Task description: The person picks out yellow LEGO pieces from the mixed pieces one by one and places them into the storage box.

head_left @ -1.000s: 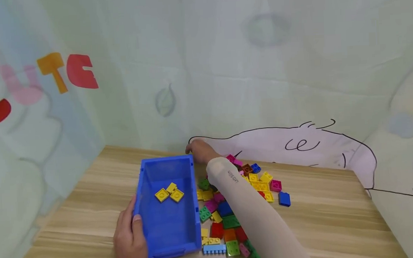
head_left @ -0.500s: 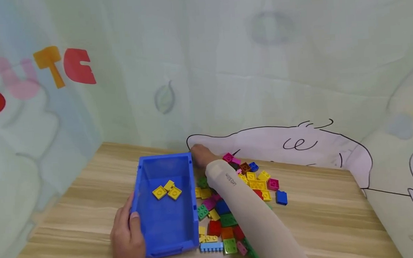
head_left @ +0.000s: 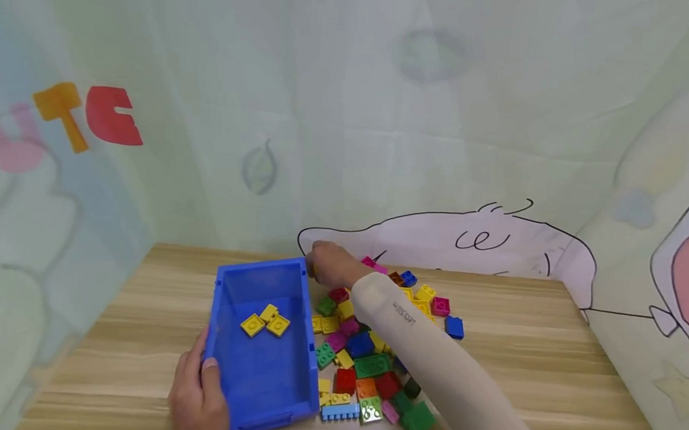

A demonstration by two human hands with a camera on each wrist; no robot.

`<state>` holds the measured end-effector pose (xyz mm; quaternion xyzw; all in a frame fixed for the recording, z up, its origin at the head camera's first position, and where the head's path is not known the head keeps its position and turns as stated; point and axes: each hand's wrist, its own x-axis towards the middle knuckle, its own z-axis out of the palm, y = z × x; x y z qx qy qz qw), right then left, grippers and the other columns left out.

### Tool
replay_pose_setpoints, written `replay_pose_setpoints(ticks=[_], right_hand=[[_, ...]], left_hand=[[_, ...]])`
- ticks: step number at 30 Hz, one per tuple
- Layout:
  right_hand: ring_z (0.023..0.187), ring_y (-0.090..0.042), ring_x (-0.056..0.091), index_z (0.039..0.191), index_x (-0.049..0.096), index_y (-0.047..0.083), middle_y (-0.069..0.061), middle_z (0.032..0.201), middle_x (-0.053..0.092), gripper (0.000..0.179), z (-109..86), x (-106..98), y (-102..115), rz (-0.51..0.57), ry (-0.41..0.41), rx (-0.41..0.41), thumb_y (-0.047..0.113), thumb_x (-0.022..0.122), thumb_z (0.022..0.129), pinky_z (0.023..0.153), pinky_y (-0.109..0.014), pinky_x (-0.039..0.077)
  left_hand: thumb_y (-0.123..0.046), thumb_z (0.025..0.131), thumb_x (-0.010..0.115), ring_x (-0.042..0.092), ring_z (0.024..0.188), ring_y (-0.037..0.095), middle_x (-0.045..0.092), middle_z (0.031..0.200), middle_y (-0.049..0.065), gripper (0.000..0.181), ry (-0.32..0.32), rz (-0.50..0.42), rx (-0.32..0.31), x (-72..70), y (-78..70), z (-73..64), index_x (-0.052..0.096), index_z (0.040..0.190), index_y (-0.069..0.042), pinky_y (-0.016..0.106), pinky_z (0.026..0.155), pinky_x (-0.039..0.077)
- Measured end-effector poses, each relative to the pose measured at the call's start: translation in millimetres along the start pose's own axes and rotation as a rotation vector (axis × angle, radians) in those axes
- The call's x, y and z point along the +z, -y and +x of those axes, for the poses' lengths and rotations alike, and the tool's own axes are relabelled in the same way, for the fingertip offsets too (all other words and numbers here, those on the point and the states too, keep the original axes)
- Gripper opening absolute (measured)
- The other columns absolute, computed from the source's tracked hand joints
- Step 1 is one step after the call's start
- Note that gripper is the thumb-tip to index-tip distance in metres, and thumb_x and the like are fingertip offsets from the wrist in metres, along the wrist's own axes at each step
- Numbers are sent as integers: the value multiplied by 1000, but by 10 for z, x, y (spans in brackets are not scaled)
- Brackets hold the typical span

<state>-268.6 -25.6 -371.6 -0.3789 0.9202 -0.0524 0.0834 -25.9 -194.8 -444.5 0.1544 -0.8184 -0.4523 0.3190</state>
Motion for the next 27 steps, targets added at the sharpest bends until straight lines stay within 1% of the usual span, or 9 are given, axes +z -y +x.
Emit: replay_pose_setpoints(ticks=[2, 5, 9, 11, 13, 16, 19, 21, 27], right_hand=[[90, -16, 54, 103, 77, 12, -1, 98, 56, 12, -78, -142, 42, 11, -40, 2, 9, 74, 92, 77, -21, 48], [90, -16, 54, 104, 74, 12, -1, 101, 54, 12, -218, -352, 145, 40, -121, -29, 10, 74, 92, 78, -21, 48], [91, -16, 54, 106, 70, 11, -2, 106, 54, 13, -453, -582, 379, 59, -201, -166, 9, 71, 94, 79, -20, 47], [92, -15, 54, 108, 69, 10, -2, 106, 55, 13, -576, -650, 512, 64, -214, -253, 9, 70, 95, 79, -18, 46], [92, -13, 54, 110, 69, 12, -1, 107, 56, 15, -677, -686, 637, 54, -210, -323, 10, 70, 95, 80, -17, 45], [93, -11, 54, 110, 68, 14, 1, 107, 58, 16, -760, -658, 789, 12, -184, -381, 12, 71, 95, 79, -15, 44], [92, -9, 54, 111, 68, 16, 3, 106, 60, 17, -773, -557, 883, -56, -135, -403, 15, 71, 94, 79, -14, 44], [91, -9, 53, 111, 70, 17, 5, 105, 62, 16, -769, -479, 906, -102, -94, -402, 16, 71, 94, 79, -16, 44], [91, -12, 49, 105, 73, 25, 10, 99, 61, 13, -784, -309, 905, -159, -24, -331, 20, 74, 93, 82, -29, 42]], left_hand=[[-11, 107, 42, 54, 111, 32, 57, 122, 18, 45, -1, 0, -4, -4, 7, 6, 49, 151, -13, 31, 98, 37], [-11, 107, 41, 53, 111, 33, 57, 123, 19, 45, 0, -2, -11, -14, 16, 15, 48, 151, -13, 32, 100, 37], [-12, 107, 42, 53, 112, 34, 57, 123, 20, 44, -6, -6, 4, -20, 30, 24, 49, 150, -12, 31, 100, 36], [-12, 106, 43, 54, 111, 33, 58, 121, 19, 44, -16, -10, 15, -19, 41, 25, 51, 149, -13, 23, 98, 35], [-11, 106, 43, 54, 108, 32, 58, 120, 19, 44, -22, -13, 22, -14, 54, 25, 51, 149, -13, 20, 94, 34], [-11, 106, 42, 54, 104, 31, 58, 117, 19, 44, -25, -7, 17, -15, 63, 31, 51, 149, -12, 25, 92, 36], [-13, 107, 41, 54, 104, 32, 58, 117, 20, 43, -20, 2, 4, -18, 62, 38, 50, 149, -12, 30, 91, 38], [-14, 107, 42, 55, 105, 32, 59, 118, 19, 43, -18, 4, 1, -18, 59, 45, 50, 149, -13, 27, 91, 38], [-14, 107, 40, 54, 112, 37, 57, 123, 21, 45, 4, -6, -24, -25, 32, 43, 48, 151, -14, 46, 98, 39]])
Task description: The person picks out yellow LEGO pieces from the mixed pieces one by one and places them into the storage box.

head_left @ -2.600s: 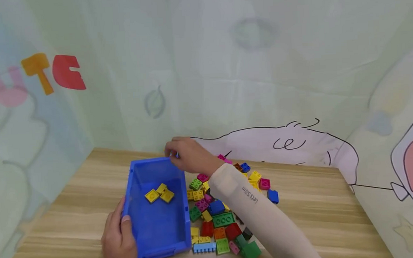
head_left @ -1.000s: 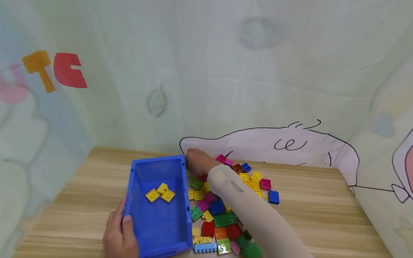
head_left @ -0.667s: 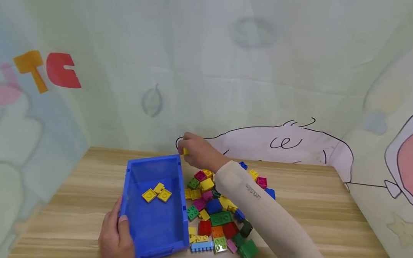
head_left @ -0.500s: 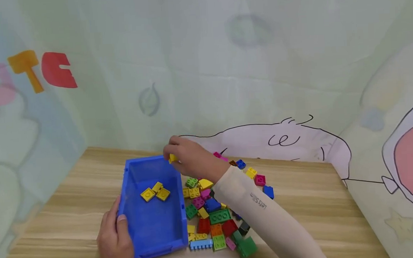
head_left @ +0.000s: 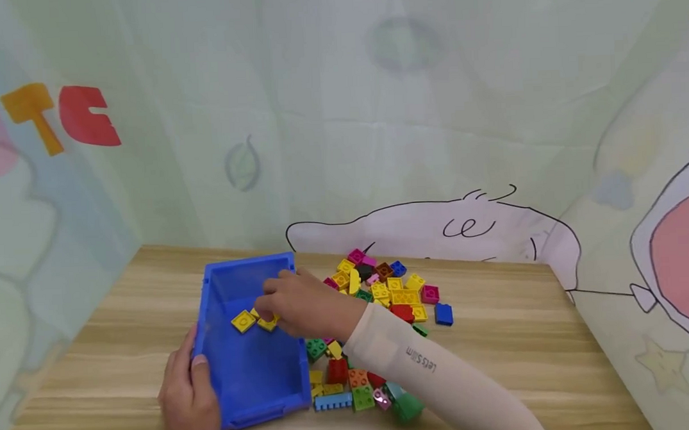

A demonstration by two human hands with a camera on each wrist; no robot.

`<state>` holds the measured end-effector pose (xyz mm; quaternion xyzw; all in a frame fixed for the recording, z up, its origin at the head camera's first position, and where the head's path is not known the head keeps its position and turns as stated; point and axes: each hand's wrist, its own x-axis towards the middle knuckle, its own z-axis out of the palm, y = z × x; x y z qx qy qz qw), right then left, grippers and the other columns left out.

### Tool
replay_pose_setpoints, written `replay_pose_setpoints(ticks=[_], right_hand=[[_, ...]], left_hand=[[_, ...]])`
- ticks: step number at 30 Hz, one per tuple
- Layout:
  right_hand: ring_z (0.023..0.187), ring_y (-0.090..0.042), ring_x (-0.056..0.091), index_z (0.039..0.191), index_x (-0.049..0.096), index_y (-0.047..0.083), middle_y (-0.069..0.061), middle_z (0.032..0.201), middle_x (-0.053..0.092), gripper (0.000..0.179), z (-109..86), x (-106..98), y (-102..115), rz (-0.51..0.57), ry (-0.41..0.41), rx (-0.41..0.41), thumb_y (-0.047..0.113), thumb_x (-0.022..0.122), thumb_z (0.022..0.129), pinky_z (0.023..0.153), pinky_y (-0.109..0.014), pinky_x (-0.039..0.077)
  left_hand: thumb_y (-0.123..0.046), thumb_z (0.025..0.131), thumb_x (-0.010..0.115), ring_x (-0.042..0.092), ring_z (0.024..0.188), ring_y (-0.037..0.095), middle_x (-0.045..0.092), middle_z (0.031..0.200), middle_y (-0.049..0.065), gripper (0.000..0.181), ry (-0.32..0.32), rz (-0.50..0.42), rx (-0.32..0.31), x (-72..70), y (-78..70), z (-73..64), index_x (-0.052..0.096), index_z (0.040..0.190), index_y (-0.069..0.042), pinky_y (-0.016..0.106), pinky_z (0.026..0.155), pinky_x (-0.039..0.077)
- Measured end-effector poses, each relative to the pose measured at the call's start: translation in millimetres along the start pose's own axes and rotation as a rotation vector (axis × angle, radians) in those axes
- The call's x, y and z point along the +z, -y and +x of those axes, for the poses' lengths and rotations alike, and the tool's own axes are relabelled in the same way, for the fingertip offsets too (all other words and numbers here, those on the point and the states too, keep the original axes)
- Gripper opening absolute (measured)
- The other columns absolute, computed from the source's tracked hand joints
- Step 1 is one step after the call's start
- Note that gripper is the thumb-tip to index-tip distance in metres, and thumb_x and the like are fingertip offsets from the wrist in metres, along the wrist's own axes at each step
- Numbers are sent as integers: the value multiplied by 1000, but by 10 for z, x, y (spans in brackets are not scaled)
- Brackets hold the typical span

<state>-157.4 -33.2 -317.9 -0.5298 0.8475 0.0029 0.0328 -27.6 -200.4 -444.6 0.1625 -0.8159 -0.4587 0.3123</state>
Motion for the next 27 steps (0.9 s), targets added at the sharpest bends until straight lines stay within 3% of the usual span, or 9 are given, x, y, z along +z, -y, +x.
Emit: replay_pose_setpoints(ticks=[6, 9, 13, 16, 19, 22, 27], right_hand=[[97, -13, 47, 104, 72, 31, 12, 102, 62, 15, -35, 80, 11, -13, 8, 28, 24, 75, 92, 88, -38, 39], [98, -13, 47, 105, 73, 30, 11, 103, 62, 15, -94, 50, -7, -1, -27, 18, 21, 74, 93, 90, -39, 39], [98, -13, 50, 101, 72, 22, 8, 101, 62, 9, -255, -58, -88, 100, -203, -13, 16, 72, 94, 89, -31, 40], [97, -13, 53, 97, 69, 15, 4, 98, 62, 7, -409, -126, -182, 218, -370, -28, 11, 73, 93, 86, -22, 43], [95, -12, 56, 97, 67, 11, 3, 98, 62, 9, -558, -129, -261, 324, -442, -1, 7, 72, 92, 85, -18, 45], [94, -12, 58, 99, 68, 11, 2, 99, 63, 8, -666, -54, -299, 368, -399, 29, 8, 73, 92, 84, -17, 46], [91, -7, 57, 99, 74, 10, 3, 99, 65, 8, -741, 212, -277, 384, -173, -16, 11, 75, 91, 82, -13, 45]], left_hand=[[-15, 107, 41, 55, 111, 35, 58, 121, 20, 44, -8, 16, 3, -19, -2, -1, 50, 150, -15, 28, 97, 38], [-15, 107, 40, 54, 112, 36, 58, 121, 21, 44, -1, 9, 1, -14, -6, 0, 49, 151, -14, 37, 99, 39], [-13, 107, 41, 52, 115, 37, 57, 124, 23, 45, 4, -13, 27, 6, -8, 13, 48, 151, -13, 42, 102, 37], [-10, 106, 42, 52, 115, 37, 57, 123, 24, 45, -1, -29, 59, 21, 10, 21, 49, 150, -12, 33, 103, 36], [-8, 105, 43, 53, 111, 36, 58, 120, 24, 45, -10, -31, 80, 26, 29, 20, 50, 149, -11, 25, 99, 34], [-8, 105, 44, 54, 108, 35, 58, 117, 24, 45, -16, -25, 82, 17, 37, 22, 50, 149, -10, 25, 96, 35], [-11, 105, 42, 54, 109, 36, 58, 119, 24, 45, -3, -9, 70, -2, 40, 32, 49, 150, -11, 30, 98, 36]])
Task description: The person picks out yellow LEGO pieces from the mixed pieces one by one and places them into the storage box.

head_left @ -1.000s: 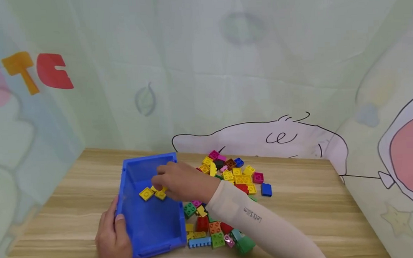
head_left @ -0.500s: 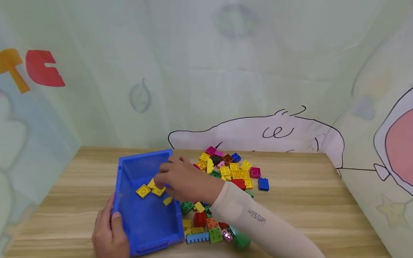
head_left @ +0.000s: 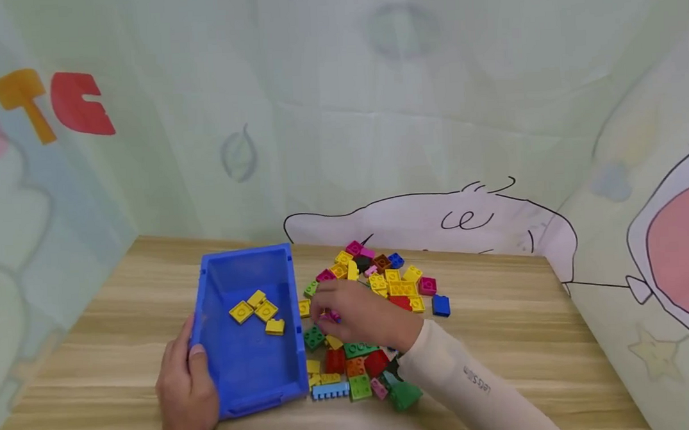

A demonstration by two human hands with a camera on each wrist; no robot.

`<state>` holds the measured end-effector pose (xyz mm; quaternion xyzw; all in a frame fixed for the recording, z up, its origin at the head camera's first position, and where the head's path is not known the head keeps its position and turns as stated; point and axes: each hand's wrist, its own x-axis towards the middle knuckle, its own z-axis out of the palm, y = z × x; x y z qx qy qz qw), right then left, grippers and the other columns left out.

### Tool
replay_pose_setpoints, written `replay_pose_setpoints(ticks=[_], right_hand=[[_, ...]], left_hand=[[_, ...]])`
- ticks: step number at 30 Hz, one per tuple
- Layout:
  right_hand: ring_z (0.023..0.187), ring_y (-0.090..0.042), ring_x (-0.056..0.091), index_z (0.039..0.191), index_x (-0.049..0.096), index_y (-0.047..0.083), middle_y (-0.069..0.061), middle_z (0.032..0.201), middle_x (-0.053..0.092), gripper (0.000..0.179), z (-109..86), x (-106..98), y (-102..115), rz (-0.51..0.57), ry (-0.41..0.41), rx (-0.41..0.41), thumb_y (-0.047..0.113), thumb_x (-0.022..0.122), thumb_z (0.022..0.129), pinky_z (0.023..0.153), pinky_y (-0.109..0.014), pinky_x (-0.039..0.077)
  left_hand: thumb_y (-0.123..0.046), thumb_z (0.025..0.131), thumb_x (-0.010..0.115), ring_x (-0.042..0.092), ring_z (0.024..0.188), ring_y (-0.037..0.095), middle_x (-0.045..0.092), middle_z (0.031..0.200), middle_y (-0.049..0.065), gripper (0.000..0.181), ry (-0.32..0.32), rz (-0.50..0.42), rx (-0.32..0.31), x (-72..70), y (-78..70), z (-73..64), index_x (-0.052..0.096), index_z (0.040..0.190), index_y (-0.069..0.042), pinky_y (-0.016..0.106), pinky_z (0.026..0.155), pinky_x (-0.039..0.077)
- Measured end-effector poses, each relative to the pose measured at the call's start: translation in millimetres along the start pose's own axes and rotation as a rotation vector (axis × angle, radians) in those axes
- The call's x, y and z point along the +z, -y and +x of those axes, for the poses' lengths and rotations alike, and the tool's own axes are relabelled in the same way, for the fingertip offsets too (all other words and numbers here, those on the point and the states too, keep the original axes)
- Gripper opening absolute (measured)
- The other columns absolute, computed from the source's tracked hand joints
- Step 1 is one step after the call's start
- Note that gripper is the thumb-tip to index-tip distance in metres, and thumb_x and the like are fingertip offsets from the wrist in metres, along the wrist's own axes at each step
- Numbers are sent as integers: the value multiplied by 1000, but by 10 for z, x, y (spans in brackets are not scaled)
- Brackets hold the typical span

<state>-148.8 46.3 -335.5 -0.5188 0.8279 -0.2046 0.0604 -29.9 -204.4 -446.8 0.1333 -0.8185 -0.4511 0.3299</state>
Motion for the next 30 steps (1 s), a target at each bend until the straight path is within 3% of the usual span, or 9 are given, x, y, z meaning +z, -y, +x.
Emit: replay_pose_setpoints(ticks=[3, 6, 10, 15, 18, 21, 27, 30], right_hand=[[92, -3, 58, 101, 77, 10, 7, 100, 67, 10, 15, 204, -57, 0, 115, -12, 10, 76, 91, 84, -13, 45], [92, -2, 61, 105, 79, 10, 7, 103, 69, 15, 54, 408, -103, -29, 155, 8, 13, 77, 90, 84, -15, 46], [86, -3, 63, 110, 79, 8, 4, 101, 71, 23, 83, 628, -122, -113, 139, 57, 19, 79, 89, 78, -16, 49], [76, -5, 58, 104, 81, 7, 2, 92, 70, 26, 82, 761, -90, -233, 64, 68, 28, 80, 88, 71, -17, 47], [72, -4, 55, 103, 81, 8, 3, 87, 70, 28, 54, 793, -70, -221, 41, 94, 30, 81, 86, 70, -19, 46], [71, -4, 55, 103, 81, 8, 5, 85, 69, 28, 31, 842, -58, -183, 69, 123, 31, 82, 85, 71, -22, 45], [78, -4, 59, 109, 80, 12, 7, 92, 72, 30, -4, 930, -55, -170, 125, 162, 30, 82, 85, 72, -28, 44], [81, -5, 59, 111, 80, 12, 7, 94, 71, 31, -22, 955, -66, -184, 117, 152, 31, 82, 86, 75, -30, 44]], left_hand=[[-10, 105, 43, 53, 112, 37, 58, 120, 24, 45, -6, -2, 9, -7, 11, 17, 50, 150, -11, 29, 100, 35], [-10, 105, 43, 52, 115, 37, 57, 122, 24, 45, 1, -3, -1, -5, 11, 19, 49, 150, -11, 32, 102, 35], [-11, 106, 42, 52, 117, 38, 56, 123, 23, 45, 23, 3, -25, 6, 2, 3, 48, 151, -10, 45, 102, 36], [-11, 106, 42, 53, 114, 37, 57, 122, 23, 45, 13, 2, -8, 7, 8, 0, 48, 151, -11, 41, 101, 37], [-11, 106, 42, 53, 112, 36, 57, 120, 23, 45, 14, 3, 4, 18, 3, 5, 48, 151, -11, 38, 100, 37], [-11, 106, 42, 53, 113, 37, 57, 121, 23, 45, 11, 3, -1, 16, -1, 11, 48, 150, -10, 37, 100, 36], [-12, 106, 40, 51, 118, 39, 56, 124, 24, 46, 26, 5, -28, 10, -15, 16, 47, 151, -11, 47, 103, 36], [-11, 106, 40, 51, 119, 39, 56, 125, 23, 46, 22, 5, -35, 13, -7, 3, 47, 151, -11, 43, 105, 35]])
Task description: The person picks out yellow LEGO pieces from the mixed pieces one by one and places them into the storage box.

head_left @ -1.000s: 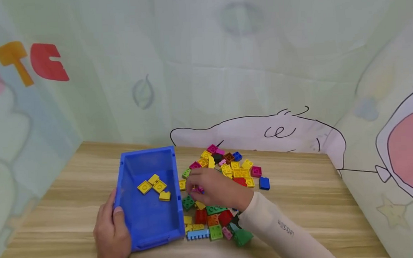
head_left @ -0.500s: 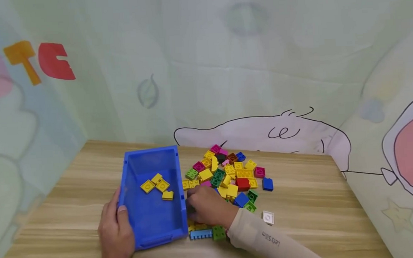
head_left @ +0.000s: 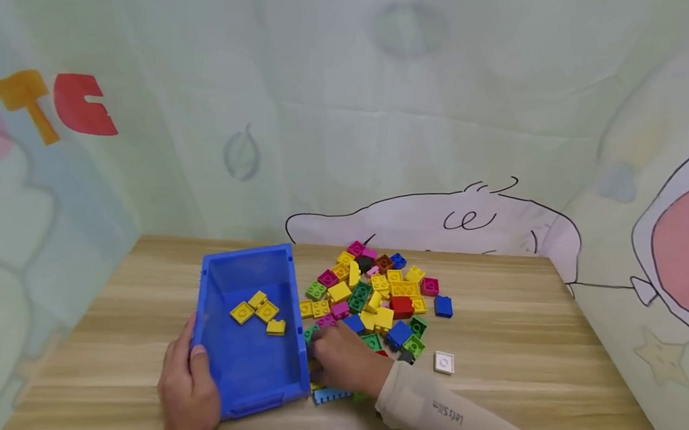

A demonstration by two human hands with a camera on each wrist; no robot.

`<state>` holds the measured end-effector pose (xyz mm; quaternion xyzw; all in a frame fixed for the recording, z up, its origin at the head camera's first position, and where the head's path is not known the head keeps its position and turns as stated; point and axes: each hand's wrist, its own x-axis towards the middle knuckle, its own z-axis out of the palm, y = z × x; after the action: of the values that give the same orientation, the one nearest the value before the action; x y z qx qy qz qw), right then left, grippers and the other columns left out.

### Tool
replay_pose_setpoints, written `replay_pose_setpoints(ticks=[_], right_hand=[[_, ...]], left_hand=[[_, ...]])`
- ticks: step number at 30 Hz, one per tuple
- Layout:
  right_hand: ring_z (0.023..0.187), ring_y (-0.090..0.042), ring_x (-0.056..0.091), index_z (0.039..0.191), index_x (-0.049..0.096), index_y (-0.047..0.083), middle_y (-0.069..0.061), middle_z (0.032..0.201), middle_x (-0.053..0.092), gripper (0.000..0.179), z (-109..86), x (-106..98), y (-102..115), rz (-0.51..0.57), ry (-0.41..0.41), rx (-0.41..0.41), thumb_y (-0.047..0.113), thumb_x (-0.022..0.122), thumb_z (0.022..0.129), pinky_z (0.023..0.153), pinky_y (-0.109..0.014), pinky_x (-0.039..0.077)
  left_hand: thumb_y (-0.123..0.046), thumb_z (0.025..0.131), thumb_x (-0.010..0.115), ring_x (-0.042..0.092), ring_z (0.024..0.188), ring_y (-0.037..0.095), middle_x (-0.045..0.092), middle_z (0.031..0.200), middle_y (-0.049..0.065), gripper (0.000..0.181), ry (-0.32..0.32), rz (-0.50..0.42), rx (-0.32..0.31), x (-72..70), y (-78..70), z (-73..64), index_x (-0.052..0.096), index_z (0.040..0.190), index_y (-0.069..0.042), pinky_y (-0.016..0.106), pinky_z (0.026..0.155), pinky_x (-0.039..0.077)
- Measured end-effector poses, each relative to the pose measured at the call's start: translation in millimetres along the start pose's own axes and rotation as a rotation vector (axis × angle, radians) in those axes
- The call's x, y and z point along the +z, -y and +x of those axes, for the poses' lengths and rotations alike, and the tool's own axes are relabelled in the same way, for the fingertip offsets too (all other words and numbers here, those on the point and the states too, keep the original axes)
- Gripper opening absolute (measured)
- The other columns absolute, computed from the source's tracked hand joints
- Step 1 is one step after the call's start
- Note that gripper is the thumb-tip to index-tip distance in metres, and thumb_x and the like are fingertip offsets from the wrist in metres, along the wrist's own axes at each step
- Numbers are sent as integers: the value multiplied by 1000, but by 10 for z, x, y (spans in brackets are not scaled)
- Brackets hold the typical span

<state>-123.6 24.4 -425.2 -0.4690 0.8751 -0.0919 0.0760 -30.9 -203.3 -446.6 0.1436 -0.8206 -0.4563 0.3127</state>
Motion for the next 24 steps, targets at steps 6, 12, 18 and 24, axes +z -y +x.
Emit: replay_pose_setpoints(ticks=[6, 12, 18, 24], right_hand=[[81, -5, 57, 103, 79, 12, 8, 87, 68, 26, -37, 1, 18, -33, -72, -40, 31, 81, 86, 78, -27, 45], [72, -3, 49, 93, 75, 14, 10, 79, 60, 19, -107, -149, 32, -73, -126, -43, 30, 81, 84, 71, -20, 43], [82, -5, 55, 109, 73, 14, 6, 100, 67, 24, -300, -444, -4, 69, -204, 8, 19, 78, 86, 79, -19, 48], [84, -7, 52, 115, 68, 14, 3, 102, 59, 30, -301, -755, 94, 83, -380, -13, 13, 77, 87, 73, -12, 45]], left_hand=[[-11, 106, 40, 51, 118, 38, 56, 126, 24, 46, -16, -11, -14, -1, 33, -13, 48, 151, -11, 40, 106, 34], [-11, 107, 38, 51, 115, 40, 54, 125, 25, 46, 2, -3, -52, 12, 34, -7, 45, 153, -10, 56, 102, 35], [-11, 107, 38, 51, 115, 40, 54, 124, 26, 46, 3, -1, -52, 32, 14, -4, 45, 152, -10, 57, 100, 35], [-14, 107, 37, 50, 114, 40, 54, 124, 25, 46, 12, 1, -74, 27, -11, -9, 44, 153, -12, 59, 100, 35]])
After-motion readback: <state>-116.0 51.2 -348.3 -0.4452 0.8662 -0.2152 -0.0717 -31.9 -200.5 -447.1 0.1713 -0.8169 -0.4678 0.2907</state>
